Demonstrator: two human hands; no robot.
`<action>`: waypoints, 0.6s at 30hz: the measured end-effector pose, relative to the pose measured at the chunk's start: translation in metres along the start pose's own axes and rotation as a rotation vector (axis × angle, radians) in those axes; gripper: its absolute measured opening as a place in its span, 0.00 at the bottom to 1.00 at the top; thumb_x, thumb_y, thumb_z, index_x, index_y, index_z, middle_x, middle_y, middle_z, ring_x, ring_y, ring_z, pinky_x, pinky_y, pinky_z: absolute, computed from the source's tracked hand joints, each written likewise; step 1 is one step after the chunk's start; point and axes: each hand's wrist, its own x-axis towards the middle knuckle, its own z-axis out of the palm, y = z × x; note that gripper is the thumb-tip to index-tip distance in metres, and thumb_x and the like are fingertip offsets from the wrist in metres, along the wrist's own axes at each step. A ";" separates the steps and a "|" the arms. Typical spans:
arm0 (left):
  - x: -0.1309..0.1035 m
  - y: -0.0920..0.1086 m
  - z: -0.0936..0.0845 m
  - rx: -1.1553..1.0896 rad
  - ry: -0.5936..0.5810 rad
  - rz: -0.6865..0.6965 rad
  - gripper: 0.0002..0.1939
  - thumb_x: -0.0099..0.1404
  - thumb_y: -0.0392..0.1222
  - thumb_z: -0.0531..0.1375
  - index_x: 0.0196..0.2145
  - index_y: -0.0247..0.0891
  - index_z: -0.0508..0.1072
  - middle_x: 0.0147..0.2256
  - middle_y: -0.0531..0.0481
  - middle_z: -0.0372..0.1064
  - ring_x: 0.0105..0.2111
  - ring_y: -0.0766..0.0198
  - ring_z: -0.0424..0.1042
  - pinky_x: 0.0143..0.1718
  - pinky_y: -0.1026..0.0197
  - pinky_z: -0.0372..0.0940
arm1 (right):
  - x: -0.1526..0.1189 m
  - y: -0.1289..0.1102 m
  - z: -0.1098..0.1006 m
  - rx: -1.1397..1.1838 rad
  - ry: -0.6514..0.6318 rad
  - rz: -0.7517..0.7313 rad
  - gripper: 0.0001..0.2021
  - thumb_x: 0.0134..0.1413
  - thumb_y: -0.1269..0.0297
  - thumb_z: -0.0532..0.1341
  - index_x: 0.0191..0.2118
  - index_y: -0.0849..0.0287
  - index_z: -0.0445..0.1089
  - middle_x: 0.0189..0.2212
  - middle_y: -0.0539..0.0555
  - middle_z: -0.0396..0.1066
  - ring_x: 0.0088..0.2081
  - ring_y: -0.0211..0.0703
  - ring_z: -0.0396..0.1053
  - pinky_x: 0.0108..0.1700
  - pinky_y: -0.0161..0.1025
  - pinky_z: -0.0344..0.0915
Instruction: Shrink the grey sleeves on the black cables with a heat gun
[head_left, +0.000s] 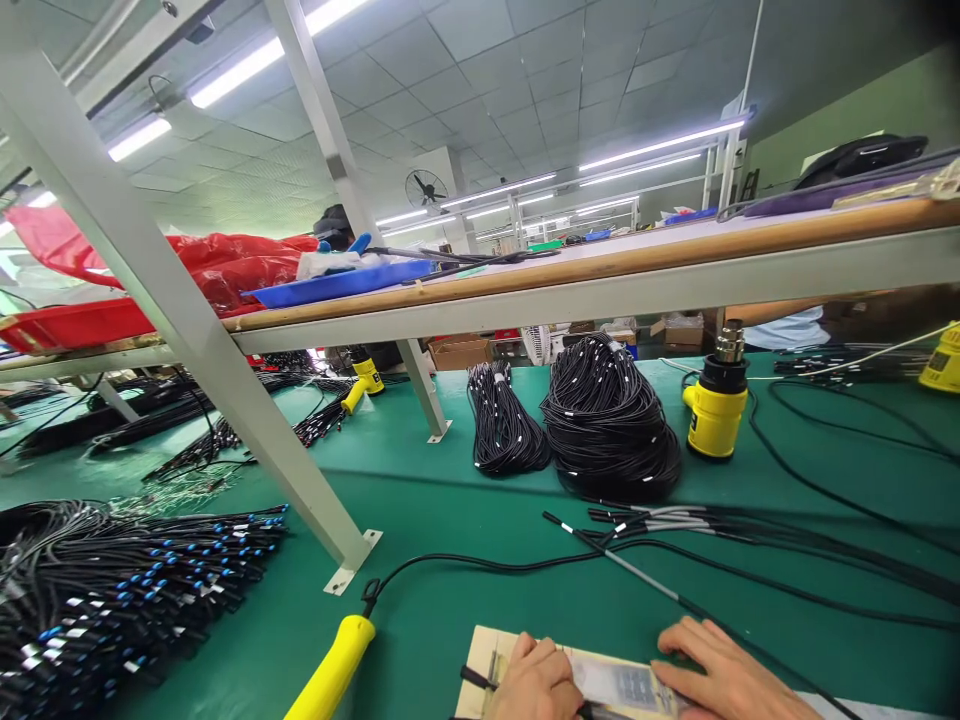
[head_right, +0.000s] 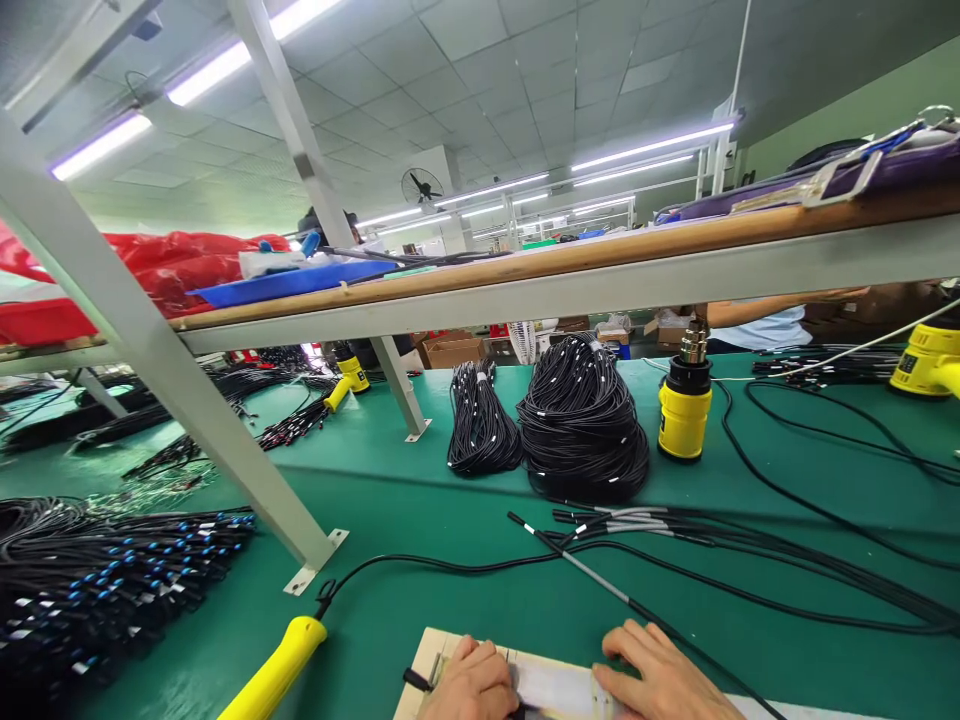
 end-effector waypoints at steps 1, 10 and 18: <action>0.000 0.000 0.001 -0.001 -0.027 -0.018 0.19 0.63 0.48 0.58 0.19 0.37 0.63 0.23 0.58 0.62 0.27 0.69 0.60 0.30 0.62 0.48 | 0.002 0.003 0.001 0.016 0.005 0.013 0.07 0.58 0.59 0.58 0.43 0.45 0.69 0.36 0.50 0.70 0.36 0.42 0.69 0.42 0.40 0.63; 0.008 -0.001 -0.009 0.025 -0.045 -0.005 0.17 0.61 0.46 0.61 0.20 0.37 0.63 0.24 0.58 0.61 0.28 0.69 0.59 0.29 0.61 0.46 | 0.017 0.021 0.011 -0.119 0.037 0.093 0.04 0.59 0.68 0.57 0.35 0.54 0.69 0.34 0.52 0.69 0.35 0.43 0.67 0.37 0.40 0.63; 0.007 0.003 -0.013 0.051 -0.012 -0.005 0.17 0.62 0.48 0.60 0.20 0.37 0.64 0.23 0.59 0.61 0.26 0.70 0.58 0.28 0.59 0.45 | 0.030 -0.035 0.046 0.016 0.005 0.109 0.09 0.51 0.65 0.65 0.23 0.57 0.66 0.26 0.48 0.68 0.29 0.37 0.68 0.29 0.30 0.61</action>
